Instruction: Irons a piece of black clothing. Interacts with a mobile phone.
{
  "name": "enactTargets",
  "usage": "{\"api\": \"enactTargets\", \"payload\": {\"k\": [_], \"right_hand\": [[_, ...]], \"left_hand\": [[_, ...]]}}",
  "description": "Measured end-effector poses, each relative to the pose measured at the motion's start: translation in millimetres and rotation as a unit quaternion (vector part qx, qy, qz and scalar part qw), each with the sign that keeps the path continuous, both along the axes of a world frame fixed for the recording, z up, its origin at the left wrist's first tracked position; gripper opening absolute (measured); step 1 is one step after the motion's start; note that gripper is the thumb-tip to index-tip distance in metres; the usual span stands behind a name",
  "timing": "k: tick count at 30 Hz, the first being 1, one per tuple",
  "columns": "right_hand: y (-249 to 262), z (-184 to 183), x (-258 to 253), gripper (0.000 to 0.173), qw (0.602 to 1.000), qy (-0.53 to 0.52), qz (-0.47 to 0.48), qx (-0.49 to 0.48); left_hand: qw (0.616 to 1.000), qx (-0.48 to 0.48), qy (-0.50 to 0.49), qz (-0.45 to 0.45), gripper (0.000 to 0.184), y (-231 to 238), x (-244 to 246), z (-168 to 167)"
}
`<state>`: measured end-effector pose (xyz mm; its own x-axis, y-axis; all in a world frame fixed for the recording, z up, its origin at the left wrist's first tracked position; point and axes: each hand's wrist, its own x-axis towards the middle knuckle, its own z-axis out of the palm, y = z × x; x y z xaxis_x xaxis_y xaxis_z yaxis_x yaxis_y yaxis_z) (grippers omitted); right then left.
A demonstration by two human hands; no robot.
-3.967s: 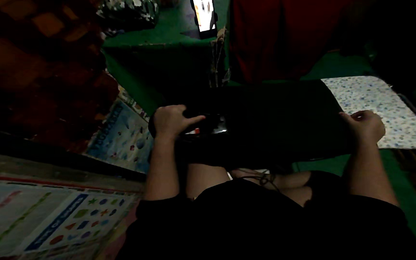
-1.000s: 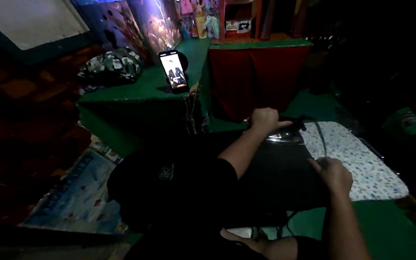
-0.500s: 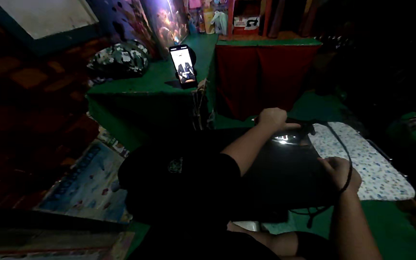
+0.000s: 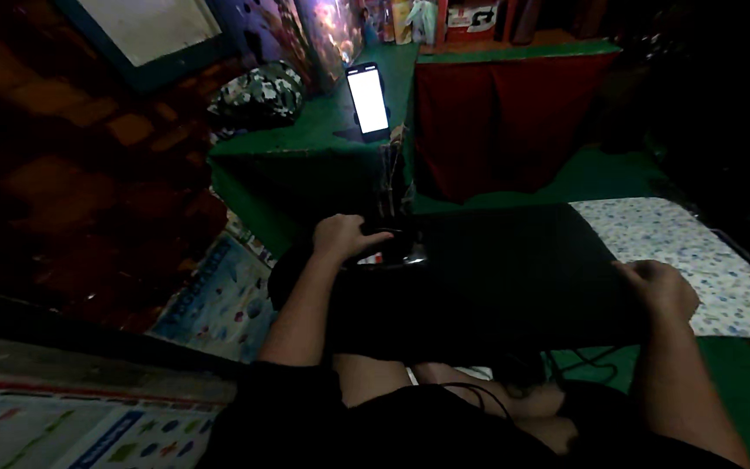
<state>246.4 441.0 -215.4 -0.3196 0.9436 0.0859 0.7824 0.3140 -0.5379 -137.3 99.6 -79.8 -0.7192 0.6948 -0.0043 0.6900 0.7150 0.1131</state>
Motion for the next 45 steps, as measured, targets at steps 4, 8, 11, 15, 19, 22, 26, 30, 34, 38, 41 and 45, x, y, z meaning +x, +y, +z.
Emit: {"api": "enactTargets", "payload": {"k": [4, 8, 11, 15, 19, 22, 26, 30, 34, 38, 41, 45], "right_hand": [[0, -2, 1, 0.05, 1.0, 0.011, -0.008, 0.0], [-10, 7, -1, 0.05, 1.0, 0.004, -0.007, 0.001], [-23, 16, -4, 0.048, 1.0, 0.011, -0.011, -0.003], [-5, 1, 0, 0.052, 1.0, 0.013, -0.008, 0.005], [-4, 2, 0, 0.053, 1.0, 0.014, -0.011, 0.0], [-7, 4, 2, 0.056, 0.999, 0.025, -0.02, -0.005], [-5, 3, 6, 0.059, 0.999, 0.026, -0.022, -0.011], [-4, 2, 7, 0.057, 0.999, 0.026, -0.031, -0.011], [-7, 2, 8, 0.055, 0.999, 0.035, -0.032, -0.01], [-10, 3, 9, 0.056, 0.999, 0.044, -0.026, -0.002], [-9, 2, 8, 0.056, 0.998, 0.046, -0.031, -0.006], [-10, 5, 7, 0.056, 0.999, 0.036, -0.038, -0.013]], "left_hand": [[0.996, 0.004, 0.006, 0.083, 0.067, -72, -30, 0], [0.992, 0.018, 0.014, 0.123, 0.064, -109, -36, 0], [0.991, 0.022, 0.025, 0.127, 0.064, -109, -21, 1], [0.994, 0.027, 0.022, 0.105, 0.066, -87, 13, -2], [0.999, 0.032, 0.023, 0.026, 0.069, -45, 62, -4], [0.999, 0.039, 0.01, -0.037, 0.07, -4, 104, -6], [0.992, 0.013, -0.017, -0.123, 0.071, 46, 155, -7], [0.981, 0.001, -0.027, -0.194, 0.069, 64, 174, -5], [0.981, 0.033, -0.011, -0.193, 0.07, 49, 162, -12], [0.99, 0.033, 0.0, -0.136, 0.073, 8, 132, -15], [0.996, 0.046, 0.016, -0.07, 0.069, -36, 99, -16], [0.998, 0.051, 0.03, 0.029, 0.067, -93, 53, -15]]}}
